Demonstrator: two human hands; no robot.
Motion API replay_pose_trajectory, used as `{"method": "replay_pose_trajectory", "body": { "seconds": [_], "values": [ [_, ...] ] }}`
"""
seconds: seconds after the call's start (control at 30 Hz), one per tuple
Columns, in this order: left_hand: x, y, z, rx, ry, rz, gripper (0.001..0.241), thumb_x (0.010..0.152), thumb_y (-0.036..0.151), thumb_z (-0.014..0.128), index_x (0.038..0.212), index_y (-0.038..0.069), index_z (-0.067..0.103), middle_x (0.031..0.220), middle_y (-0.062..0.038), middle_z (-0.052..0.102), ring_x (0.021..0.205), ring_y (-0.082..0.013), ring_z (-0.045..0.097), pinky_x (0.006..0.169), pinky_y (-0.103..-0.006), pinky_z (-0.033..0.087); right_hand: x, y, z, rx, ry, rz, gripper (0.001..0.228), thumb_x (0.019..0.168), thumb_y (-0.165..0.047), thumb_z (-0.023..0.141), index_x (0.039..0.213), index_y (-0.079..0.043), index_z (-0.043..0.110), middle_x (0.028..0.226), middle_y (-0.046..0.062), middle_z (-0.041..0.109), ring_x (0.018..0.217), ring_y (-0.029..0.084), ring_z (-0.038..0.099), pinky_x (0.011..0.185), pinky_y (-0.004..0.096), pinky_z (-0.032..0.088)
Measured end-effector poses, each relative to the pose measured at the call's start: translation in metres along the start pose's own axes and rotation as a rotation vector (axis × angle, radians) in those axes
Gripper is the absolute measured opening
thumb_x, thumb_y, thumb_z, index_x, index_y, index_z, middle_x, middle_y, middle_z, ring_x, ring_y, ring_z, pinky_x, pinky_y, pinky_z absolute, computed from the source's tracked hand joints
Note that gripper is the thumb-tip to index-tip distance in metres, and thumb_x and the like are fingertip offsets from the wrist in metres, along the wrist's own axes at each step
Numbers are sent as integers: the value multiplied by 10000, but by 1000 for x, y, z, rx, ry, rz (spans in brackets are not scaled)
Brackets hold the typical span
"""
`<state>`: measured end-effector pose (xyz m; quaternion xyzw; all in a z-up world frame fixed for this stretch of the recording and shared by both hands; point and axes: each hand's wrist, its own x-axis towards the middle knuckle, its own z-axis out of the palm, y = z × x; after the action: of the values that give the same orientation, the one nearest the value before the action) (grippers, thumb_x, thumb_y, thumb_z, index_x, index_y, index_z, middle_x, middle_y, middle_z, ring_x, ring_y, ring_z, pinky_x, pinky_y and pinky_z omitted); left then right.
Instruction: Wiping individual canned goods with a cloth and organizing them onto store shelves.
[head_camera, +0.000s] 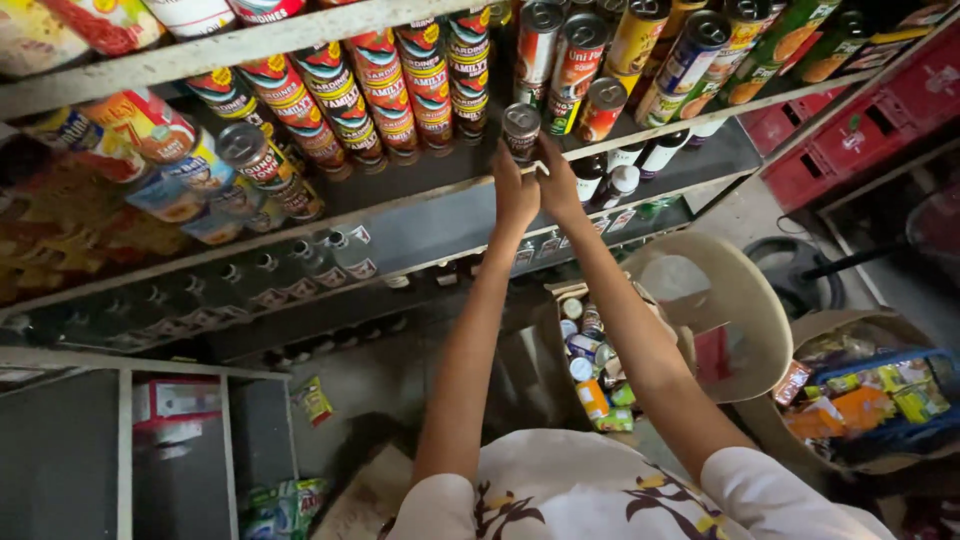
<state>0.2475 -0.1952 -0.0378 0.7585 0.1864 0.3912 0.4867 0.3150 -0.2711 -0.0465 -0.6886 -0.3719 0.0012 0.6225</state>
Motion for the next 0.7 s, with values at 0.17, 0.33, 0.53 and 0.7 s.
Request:
{"method": "replay_pose_trajectory", "body": {
  "seconds": [0.17, 0.33, 0.53, 0.7],
  "values": [
    [-3, 30, -19, -107, 55, 75, 696, 859, -3, 544, 1518, -86, 334, 1453, -323, 495, 1354, -473, 485, 1165, -485, 374, -4, -15, -3, 77, -66, -6, 787, 844, 164, 580, 1579, -8, 358, 1514, 200, 555, 1408, 266, 548, 1113, 347, 478],
    [-6, 49, -56, -219, 135, 72, 775, 752, -41, 517, 1510, -50, 361, 1452, -283, 510, 1357, -437, 509, 1187, -460, 369, -5, -81, 15, 69, -137, -99, 817, 838, 215, 524, 1606, -3, 350, 1599, 186, 483, 1479, 277, 481, 1177, 360, 442],
    [1, 82, -151, 48, 202, 221, 672, 942, -49, 485, 1580, -53, 275, 1615, -329, 304, 1542, -495, 223, 1274, -483, 189, -9, -166, 65, 403, -242, -143, 889, 803, 261, 405, 1642, -10, 291, 1631, 169, 436, 1522, 257, 446, 1241, 363, 399],
    [4, 113, -254, 188, 281, 258, 534, 1101, 55, 478, 1608, 53, 312, 1613, -230, 400, 1505, -429, 382, 1248, -492, 303, -7, -223, 123, 415, -343, -185, 757, 960, 230, 491, 1645, -27, 300, 1636, 125, 423, 1522, 256, 429, 1242, 369, 416]
  ]
}}
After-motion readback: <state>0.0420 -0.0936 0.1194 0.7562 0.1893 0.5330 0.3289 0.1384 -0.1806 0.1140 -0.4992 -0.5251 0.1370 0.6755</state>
